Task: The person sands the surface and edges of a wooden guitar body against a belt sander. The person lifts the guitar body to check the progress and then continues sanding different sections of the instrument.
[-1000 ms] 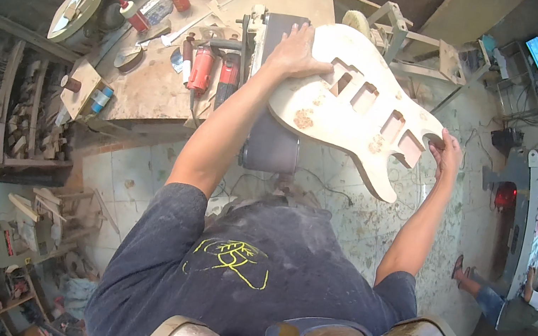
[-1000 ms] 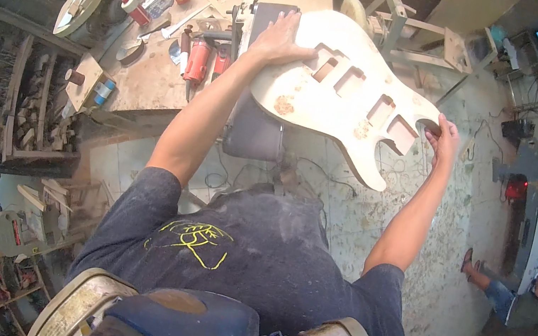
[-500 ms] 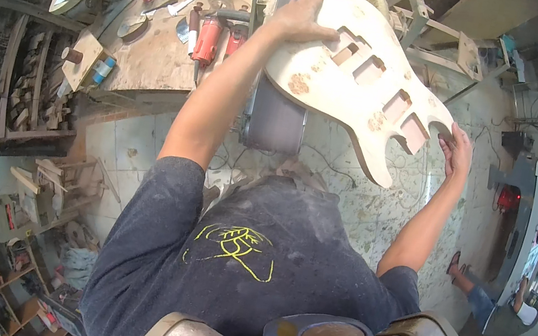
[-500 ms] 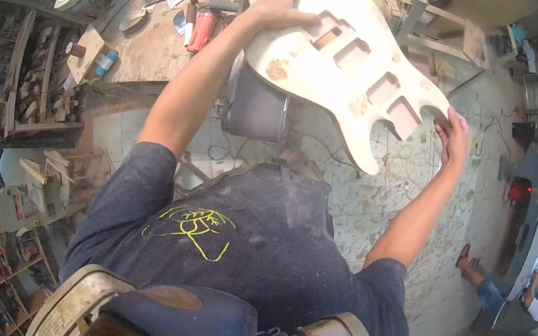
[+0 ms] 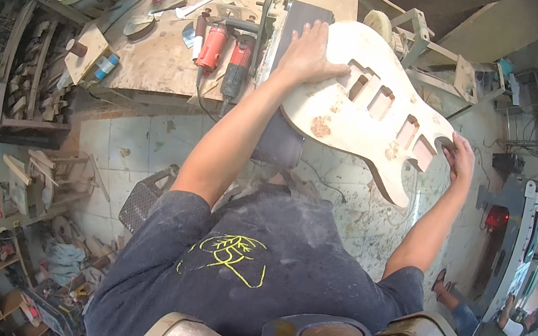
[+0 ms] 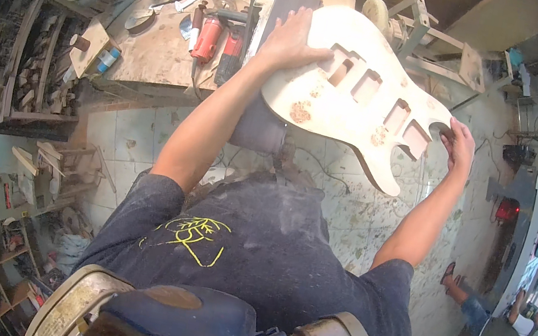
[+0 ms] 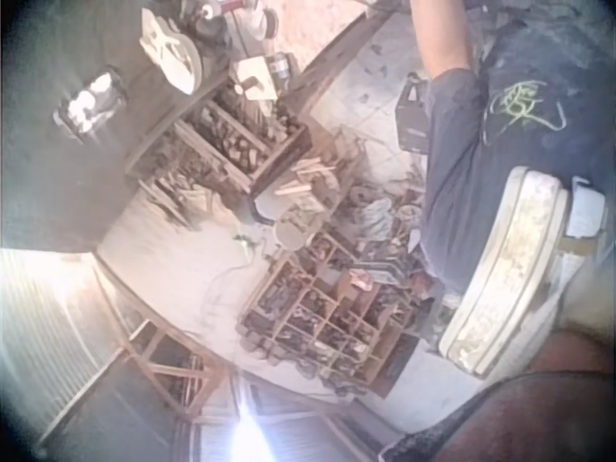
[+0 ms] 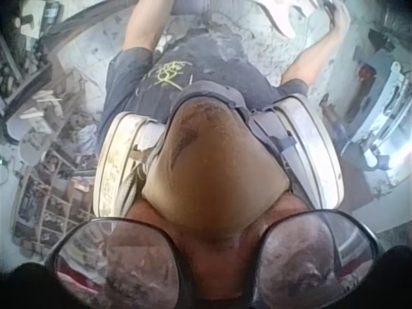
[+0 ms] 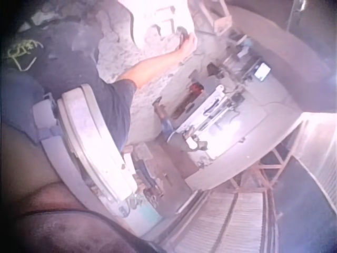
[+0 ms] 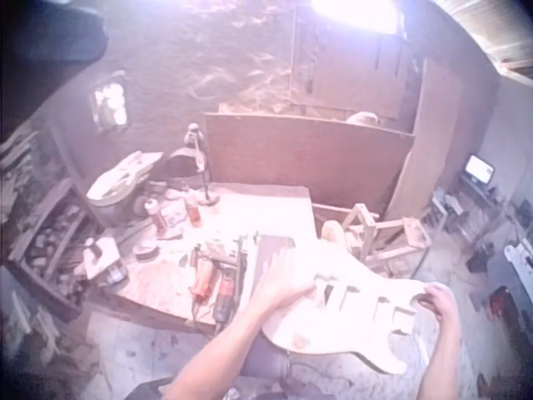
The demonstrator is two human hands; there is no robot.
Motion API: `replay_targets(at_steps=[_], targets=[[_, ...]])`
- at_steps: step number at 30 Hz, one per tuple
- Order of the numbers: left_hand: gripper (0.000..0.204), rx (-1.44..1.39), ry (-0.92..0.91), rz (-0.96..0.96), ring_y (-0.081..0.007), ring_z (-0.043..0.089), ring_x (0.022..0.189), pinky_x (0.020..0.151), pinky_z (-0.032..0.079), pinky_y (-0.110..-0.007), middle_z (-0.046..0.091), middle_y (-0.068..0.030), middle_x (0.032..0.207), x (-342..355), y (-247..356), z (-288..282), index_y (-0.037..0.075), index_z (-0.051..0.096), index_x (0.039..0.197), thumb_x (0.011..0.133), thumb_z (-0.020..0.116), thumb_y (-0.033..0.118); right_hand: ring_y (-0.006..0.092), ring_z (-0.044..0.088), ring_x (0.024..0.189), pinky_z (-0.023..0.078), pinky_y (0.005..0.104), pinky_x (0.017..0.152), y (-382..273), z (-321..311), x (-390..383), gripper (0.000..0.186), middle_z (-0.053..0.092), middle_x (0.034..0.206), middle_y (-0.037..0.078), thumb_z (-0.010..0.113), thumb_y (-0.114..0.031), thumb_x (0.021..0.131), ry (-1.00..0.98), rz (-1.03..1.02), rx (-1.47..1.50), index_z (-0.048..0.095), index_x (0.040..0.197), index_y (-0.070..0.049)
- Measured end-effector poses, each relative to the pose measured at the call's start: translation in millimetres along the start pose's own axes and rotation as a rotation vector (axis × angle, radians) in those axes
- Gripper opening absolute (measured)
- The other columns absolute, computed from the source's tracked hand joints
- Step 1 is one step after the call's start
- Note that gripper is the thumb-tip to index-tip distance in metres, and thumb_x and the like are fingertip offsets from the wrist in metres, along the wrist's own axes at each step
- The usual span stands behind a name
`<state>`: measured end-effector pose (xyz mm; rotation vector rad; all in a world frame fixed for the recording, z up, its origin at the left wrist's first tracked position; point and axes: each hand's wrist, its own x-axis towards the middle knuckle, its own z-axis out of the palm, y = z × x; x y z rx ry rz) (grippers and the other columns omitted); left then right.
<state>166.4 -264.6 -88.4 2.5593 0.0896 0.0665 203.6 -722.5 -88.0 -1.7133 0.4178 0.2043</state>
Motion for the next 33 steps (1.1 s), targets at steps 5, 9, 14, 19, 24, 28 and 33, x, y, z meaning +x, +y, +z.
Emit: replay_targets(at_steps=[5, 9, 14, 19, 24, 28, 33], targets=[[0.118, -0.039, 0.026, -0.09, -0.0452, 0.02, 0.145, 0.118, 0.019, -0.054, 0.022, -0.0297, 0.155, -25, -1, -7, -0.008, 0.02, 0.149, 0.068, 0.072, 0.061, 0.0094, 0.062, 0.072, 0.049, 0.0216, 0.064, -7, 23, 30, 0.028, 0.067, 0.085, 0.0, 0.074, -0.033, 0.086, -0.001, -0.029, -0.109, 0.068, 0.099, -0.008], [0.12, 0.033, 0.058, -0.19, -0.0428, 0.015, 0.147, 0.12, 0.016, -0.05, 0.018, -0.0311, 0.156, -34, -4, -15, -0.008, 0.016, 0.15, 0.069, 0.071, 0.06, 0.0077, 0.056, 0.063, 0.044, 0.021, 0.056, -16, 52, 53, 0.029, 0.062, 0.074, -0.001, 0.074, -0.036, 0.086, 0.034, -0.078, -0.214, 0.069, 0.091, -0.007], [0.119, 0.027, 0.108, -0.236, -0.0448, 0.02, 0.145, 0.118, 0.023, -0.049, 0.019, -0.031, 0.155, -45, -18, -31, -0.01, 0.016, 0.149, 0.069, 0.074, 0.057, 0.0081, 0.051, 0.052, 0.037, 0.0242, 0.047, -23, 84, 72, 0.032, 0.055, 0.062, -0.001, 0.078, -0.035, 0.082, -0.05, -0.189, -0.185, 0.069, 0.081, -0.004], [0.118, -0.126, 0.0, -0.294, -0.0408, 0.029, 0.142, 0.114, 0.032, -0.046, 0.025, -0.0315, 0.152, -57, -21, -56, -0.012, 0.016, 0.147, 0.069, 0.075, 0.055, 0.008, 0.052, 0.054, 0.038, 0.0229, 0.048, -34, 107, 71, 0.036, 0.057, 0.064, 0.0, 0.077, -0.039, 0.082, -0.08, -0.201, -0.265, 0.069, 0.08, -0.004], [0.12, -0.057, 0.086, -0.354, -0.0368, 0.05, 0.128, 0.106, 0.042, -0.041, 0.048, -0.0309, 0.137, -64, -34, -64, -0.013, 0.017, 0.147, 0.067, 0.075, 0.056, 0.0072, 0.048, 0.051, 0.039, 0.0233, 0.048, -38, 130, 75, 0.035, 0.053, 0.062, -0.002, 0.076, -0.039, 0.084, -0.19, -0.268, -0.24, 0.065, 0.075, -0.007], [0.122, -0.042, 0.116, -0.31, -0.0369, 0.054, 0.124, 0.104, 0.044, -0.041, 0.054, -0.0304, 0.13, -64, -43, -73, -0.012, 0.017, 0.148, 0.067, 0.074, 0.058, 0.0082, 0.051, 0.055, 0.039, 0.0255, 0.049, -34, 142, 97, 0.036, 0.057, 0.062, -0.001, 0.076, -0.04, 0.082, -0.16, -0.289, -0.312, 0.069, 0.078, -0.004], [0.113, -0.019, 0.163, -0.382, -0.0365, 0.055, 0.122, 0.102, 0.045, -0.041, 0.054, -0.0291, 0.132, -71, -66, -87, -0.009, 0.027, 0.146, 0.066, 0.075, 0.056, 0.0095, 0.05, 0.053, 0.038, 0.0265, 0.049, -40, 182, 92, 0.037, 0.055, 0.059, -0.001, 0.076, -0.037, 0.081, -0.209, -0.288, -0.262, 0.066, 0.073, -0.003]])
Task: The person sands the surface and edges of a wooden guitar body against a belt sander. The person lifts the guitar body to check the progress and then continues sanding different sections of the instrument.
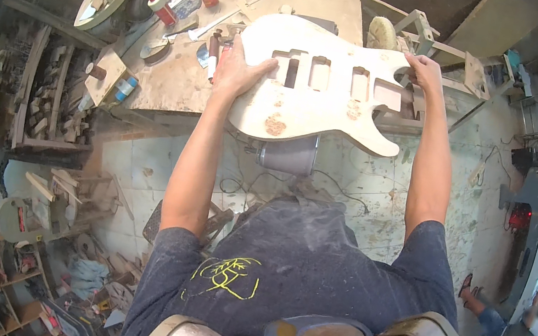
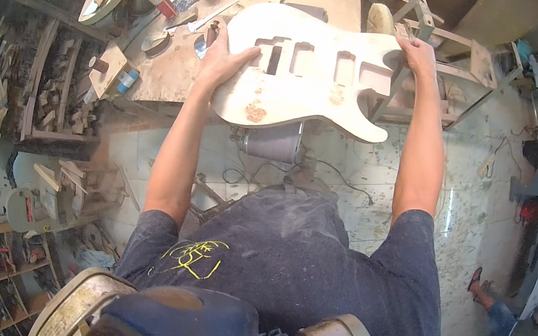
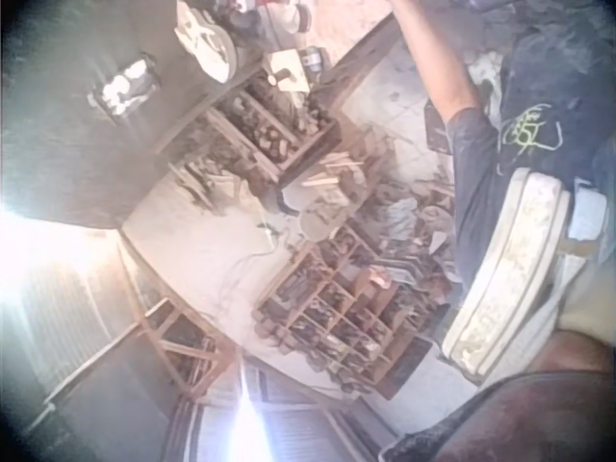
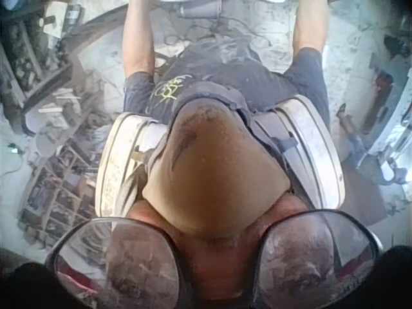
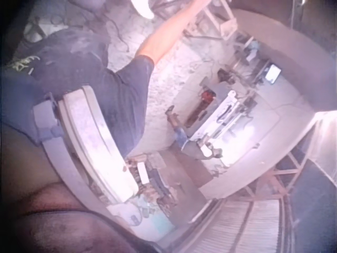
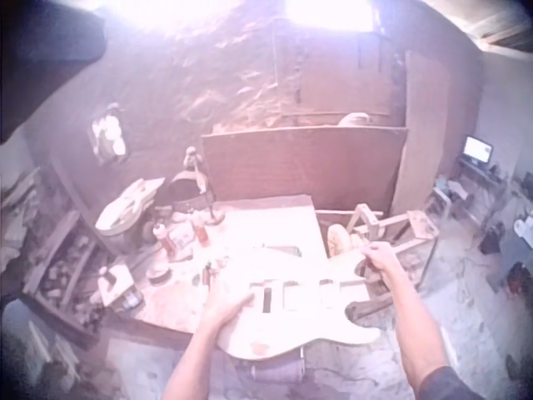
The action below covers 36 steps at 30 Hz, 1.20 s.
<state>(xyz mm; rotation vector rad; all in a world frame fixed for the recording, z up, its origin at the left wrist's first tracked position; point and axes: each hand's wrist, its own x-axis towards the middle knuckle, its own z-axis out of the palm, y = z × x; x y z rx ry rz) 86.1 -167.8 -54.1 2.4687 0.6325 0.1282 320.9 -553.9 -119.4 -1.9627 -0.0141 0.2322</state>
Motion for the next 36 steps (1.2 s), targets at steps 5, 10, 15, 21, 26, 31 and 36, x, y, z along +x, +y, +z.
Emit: replay_targets(at_steps=[5, 10, 15, 21, 26, 31, 36], targets=[[0.11, -0.063, -0.013, -0.044, -0.0369, 0.059, 0.118, 0.101, 0.046, -0.041, 0.056, -0.0287, 0.129, -3, 1, -15, -0.001, 0.029, 0.148, 0.066, 0.077, 0.055, 0.0209, 0.063, 0.064, 0.049, 0.0347, 0.064, 6, 14, 22, 0.049, 0.067, 0.069, 0.011, 0.072, -0.05, 0.076, 0.048, -0.095, -0.267, 0.07, 0.077, -0.001], [0.106, -0.168, 0.017, -0.039, -0.0365, 0.057, 0.12, 0.1, 0.045, -0.042, 0.057, -0.0263, 0.129, 6, -39, -21, 0.003, 0.033, 0.147, 0.065, 0.077, 0.055, 0.03, 0.069, 0.08, 0.052, 0.0394, 0.077, -14, 51, 26, 0.057, 0.07, 0.077, 0.015, 0.065, -0.06, 0.076, 0.046, -0.161, -0.364, 0.074, 0.084, -0.004], [0.1, -0.297, 0.007, -0.114, -0.0346, 0.057, 0.122, 0.101, 0.045, -0.041, 0.055, -0.0252, 0.133, -2, -51, -36, 0.006, 0.032, 0.148, 0.072, 0.074, 0.056, 0.0169, 0.06, 0.055, 0.047, 0.0327, 0.056, -29, 79, 23, 0.052, 0.062, 0.062, 0.008, 0.071, -0.052, 0.079, 0.106, -0.233, -0.36, 0.07, 0.075, 0.0], [0.076, -0.389, 0.051, -0.109, -0.0251, 0.052, 0.125, 0.102, 0.042, -0.034, 0.047, -0.0218, 0.142, -13, -89, -63, 0.002, 0.027, 0.151, 0.093, 0.061, 0.037, 0.0288, 0.069, 0.092, 0.05, 0.0411, 0.086, -60, 127, 16, 0.047, 0.073, 0.092, 0.012, 0.066, -0.054, 0.078, 0.064, -0.234, -0.414, 0.077, 0.093, -0.01], [0.069, -0.566, 0.051, -0.17, -0.0254, 0.052, 0.124, 0.102, 0.042, -0.034, 0.048, -0.0198, 0.142, -25, -90, -78, 0.004, 0.03, 0.15, 0.095, 0.059, 0.032, 0.0308, 0.069, 0.09, 0.049, 0.0406, 0.086, -57, 150, 15, 0.049, 0.073, 0.088, 0.015, 0.067, -0.054, 0.078, 0.144, -0.286, -0.451, 0.077, 0.095, -0.009], [0.067, -0.589, 0.063, -0.128, -0.0226, 0.05, 0.127, 0.104, 0.041, -0.032, 0.045, -0.0186, 0.144, -26, -126, -90, -0.002, 0.031, 0.148, 0.097, 0.057, 0.033, 0.0343, 0.068, 0.089, 0.045, 0.0424, 0.093, -79, 174, -4, 0.052, 0.073, 0.088, 0.018, 0.068, -0.054, 0.078, 0.084, -0.292, -0.305, 0.077, 0.098, -0.007], [0.066, -0.643, 0.055, -0.153, -0.0236, 0.048, 0.129, 0.104, 0.041, -0.033, 0.046, -0.0186, 0.143, -32, -133, -103, -0.001, 0.033, 0.148, 0.097, 0.058, 0.033, 0.0353, 0.065, 0.098, 0.041, 0.0435, 0.098, -77, 195, -5, 0.05, 0.072, 0.092, 0.018, 0.067, -0.054, 0.078, 0.194, -0.375, -0.429, 0.077, 0.099, -0.009]])
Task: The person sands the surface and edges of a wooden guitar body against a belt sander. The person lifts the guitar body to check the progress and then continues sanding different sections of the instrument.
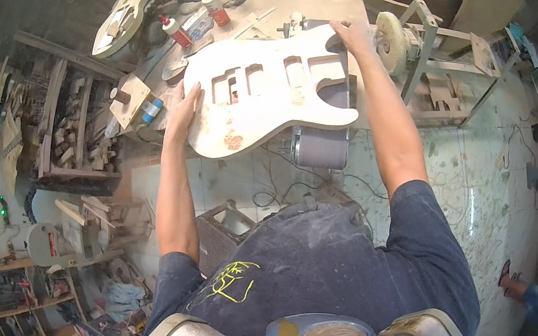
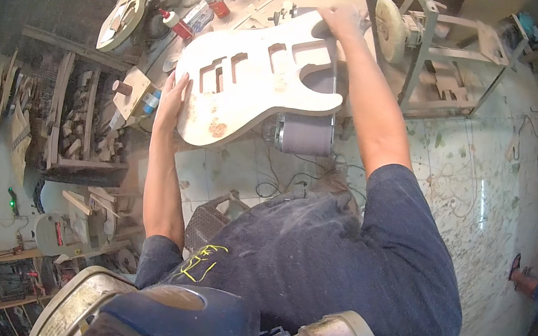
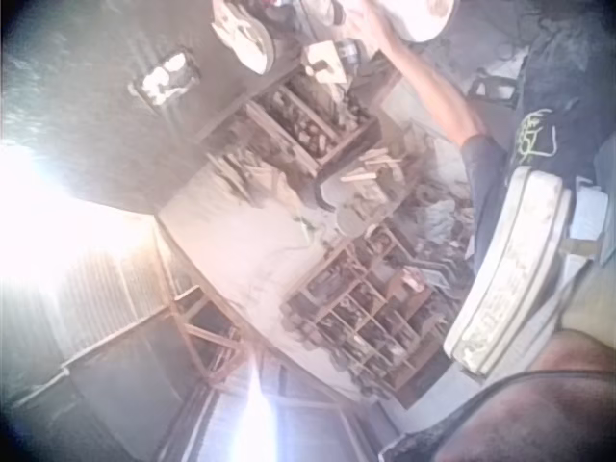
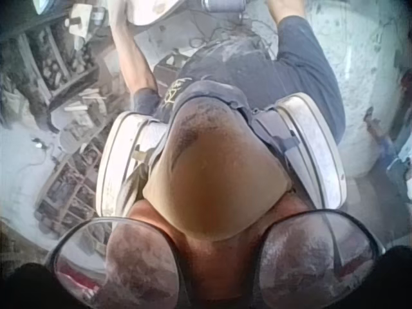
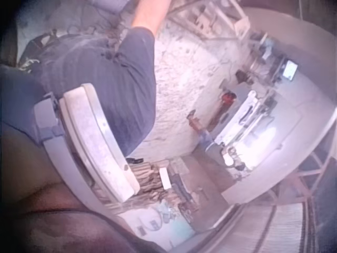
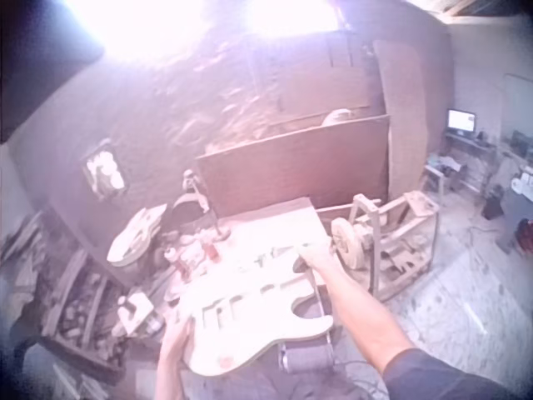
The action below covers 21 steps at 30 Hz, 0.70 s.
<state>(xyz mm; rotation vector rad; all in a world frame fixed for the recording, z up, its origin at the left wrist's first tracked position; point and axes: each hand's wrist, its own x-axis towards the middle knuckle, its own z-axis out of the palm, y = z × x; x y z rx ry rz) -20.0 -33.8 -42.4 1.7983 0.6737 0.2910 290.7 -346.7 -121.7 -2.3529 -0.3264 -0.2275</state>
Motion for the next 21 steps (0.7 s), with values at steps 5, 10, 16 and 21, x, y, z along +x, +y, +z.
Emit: replay_targets(at_steps=[5, 10, 16, 21], targets=[[0.071, -0.052, 0.005, -0.06, -0.0261, 0.051, 0.127, 0.098, 0.047, -0.035, 0.047, -0.0214, 0.141, -10, 8, -17, 0.001, 0.033, 0.148, 0.094, 0.062, 0.037, 0.0377, 0.042, 0.121, 0.033, 0.0537, 0.1, -35, -10, -17, 0.047, 0.065, 0.119, 0.011, 0.064, -0.06, 0.076, -0.132, 0.125, -0.045, 0.076, 0.109, -0.027], [0.07, -0.078, 0.022, -0.09, -0.0238, 0.057, 0.118, 0.09, 0.051, -0.034, 0.052, -0.0196, 0.135, -13, 8, -25, 0.0, 0.034, 0.146, 0.092, 0.067, 0.03, 0.0385, 0.04, 0.124, 0.03, 0.0534, 0.102, -45, -9, -26, 0.047, 0.058, 0.125, 0.012, 0.065, -0.059, 0.076, -0.124, 0.119, -0.035, 0.076, 0.108, -0.027], [0.071, -0.143, -0.065, -0.02, -0.0245, 0.058, 0.116, 0.089, 0.053, -0.035, 0.053, -0.0198, 0.132, 2, -10, -22, 0.0, 0.034, 0.145, 0.089, 0.07, 0.025, 0.038, 0.04, 0.126, 0.028, 0.0557, 0.104, -26, -8, -24, 0.048, 0.06, 0.125, 0.013, 0.063, -0.059, 0.078, -0.041, 0.145, 0.009, 0.076, 0.108, -0.024], [0.07, -0.148, -0.139, -0.022, -0.0234, 0.063, 0.106, 0.085, 0.054, -0.033, 0.057, -0.0206, 0.125, 6, 2, 28, -0.003, 0.035, 0.142, 0.086, 0.071, 0.019, 0.0323, 0.065, 0.096, 0.047, 0.0457, 0.091, 35, -29, -13, 0.049, 0.071, 0.1, 0.014, 0.065, -0.052, 0.079, -0.017, 0.125, 0.208, 0.075, 0.107, -0.013]])
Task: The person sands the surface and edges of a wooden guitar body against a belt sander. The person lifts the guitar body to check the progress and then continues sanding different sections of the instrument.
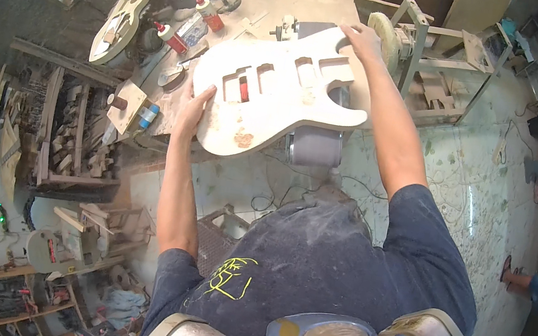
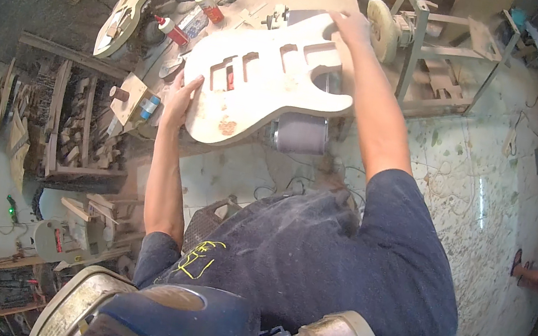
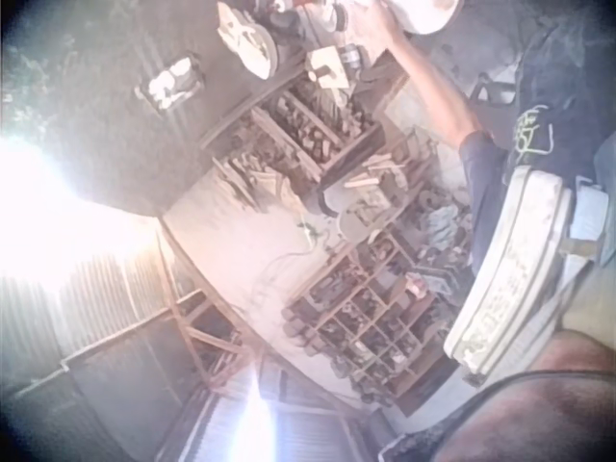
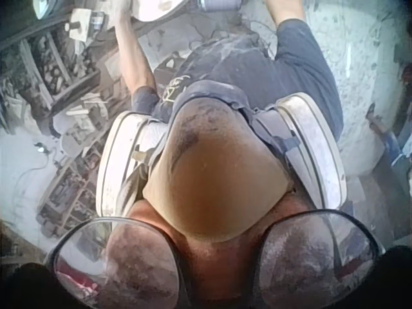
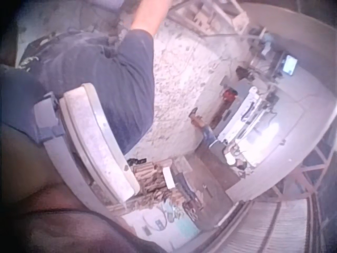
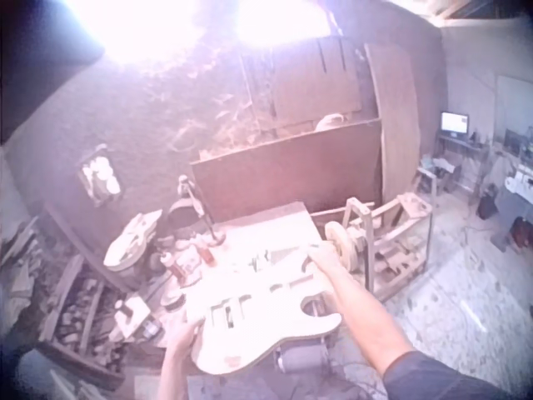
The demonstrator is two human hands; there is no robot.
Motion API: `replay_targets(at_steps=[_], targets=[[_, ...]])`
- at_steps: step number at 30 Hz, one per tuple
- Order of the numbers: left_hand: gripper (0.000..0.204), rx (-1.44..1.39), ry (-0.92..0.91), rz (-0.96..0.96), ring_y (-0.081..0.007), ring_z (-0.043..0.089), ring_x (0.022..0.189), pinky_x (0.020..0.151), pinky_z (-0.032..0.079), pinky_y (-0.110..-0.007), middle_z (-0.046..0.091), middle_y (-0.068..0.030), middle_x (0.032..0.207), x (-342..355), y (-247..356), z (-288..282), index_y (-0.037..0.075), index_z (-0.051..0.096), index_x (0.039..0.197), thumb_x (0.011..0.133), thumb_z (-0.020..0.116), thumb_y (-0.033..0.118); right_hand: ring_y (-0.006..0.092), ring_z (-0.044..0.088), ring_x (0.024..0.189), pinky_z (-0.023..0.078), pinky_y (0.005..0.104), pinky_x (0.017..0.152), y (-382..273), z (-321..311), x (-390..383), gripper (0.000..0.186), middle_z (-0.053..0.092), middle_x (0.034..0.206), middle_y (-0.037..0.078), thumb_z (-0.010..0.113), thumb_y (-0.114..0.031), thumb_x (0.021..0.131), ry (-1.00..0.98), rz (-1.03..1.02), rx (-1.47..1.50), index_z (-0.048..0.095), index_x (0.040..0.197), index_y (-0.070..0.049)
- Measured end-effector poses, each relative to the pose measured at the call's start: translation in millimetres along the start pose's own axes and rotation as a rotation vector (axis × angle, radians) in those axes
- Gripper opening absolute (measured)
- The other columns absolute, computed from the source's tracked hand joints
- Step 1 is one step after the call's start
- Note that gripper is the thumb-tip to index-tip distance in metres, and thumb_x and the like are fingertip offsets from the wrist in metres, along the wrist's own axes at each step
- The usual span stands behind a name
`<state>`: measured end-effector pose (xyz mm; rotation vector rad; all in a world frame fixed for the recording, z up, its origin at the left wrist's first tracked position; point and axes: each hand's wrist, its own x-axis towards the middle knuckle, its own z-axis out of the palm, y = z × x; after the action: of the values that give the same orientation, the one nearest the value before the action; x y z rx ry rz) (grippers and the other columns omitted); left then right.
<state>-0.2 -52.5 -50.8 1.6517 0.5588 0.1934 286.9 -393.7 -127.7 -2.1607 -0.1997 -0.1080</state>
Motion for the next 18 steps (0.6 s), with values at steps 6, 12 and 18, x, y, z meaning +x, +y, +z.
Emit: replay_targets(at_steps=[6, 12, 18], targets=[[0.05, -0.155, -0.086, -0.208, -0.024, 0.071, 0.084, 0.065, 0.058, -0.034, 0.069, -0.0221, 0.1, 11, 4, 58, -0.014, 0.058, 0.116, 0.089, 0.07, 0.026, 0.02, 0.065, 0.088, 0.049, 0.0346, 0.084, 57, -56, -1, 0.035, 0.07, 0.092, 0.01, 0.07, -0.035, 0.083, 0.056, 0.249, 0.432, 0.072, 0.102, -0.005], [0.044, -0.34, -0.066, 0.092, -0.0174, 0.066, 0.091, 0.076, 0.054, -0.03, 0.068, -0.0136, 0.105, -1, 61, 82, -0.004, 0.059, 0.115, 0.09, 0.07, 0.03, 0.0149, 0.062, 0.087, 0.052, 0.0291, 0.075, -14, -161, 16, 0.026, 0.066, 0.095, 0.004, 0.067, -0.019, 0.088, 0.258, -0.154, 0.631, 0.063, 0.109, -0.004], [0.061, -0.674, 0.258, 0.973, -0.0169, 0.059, 0.099, 0.088, 0.051, -0.031, 0.059, -0.0073, 0.099, -60, 175, 105, 0.002, 0.053, 0.113, 0.103, 0.027, 0.056, 0.0275, 0.063, 0.091, 0.054, 0.0443, 0.083, -225, -269, -48, 0.033, 0.061, 0.097, 0.013, 0.052, -0.033, 0.099, 0.334, -0.528, 1.337, 0.053, 0.115, -0.004]])
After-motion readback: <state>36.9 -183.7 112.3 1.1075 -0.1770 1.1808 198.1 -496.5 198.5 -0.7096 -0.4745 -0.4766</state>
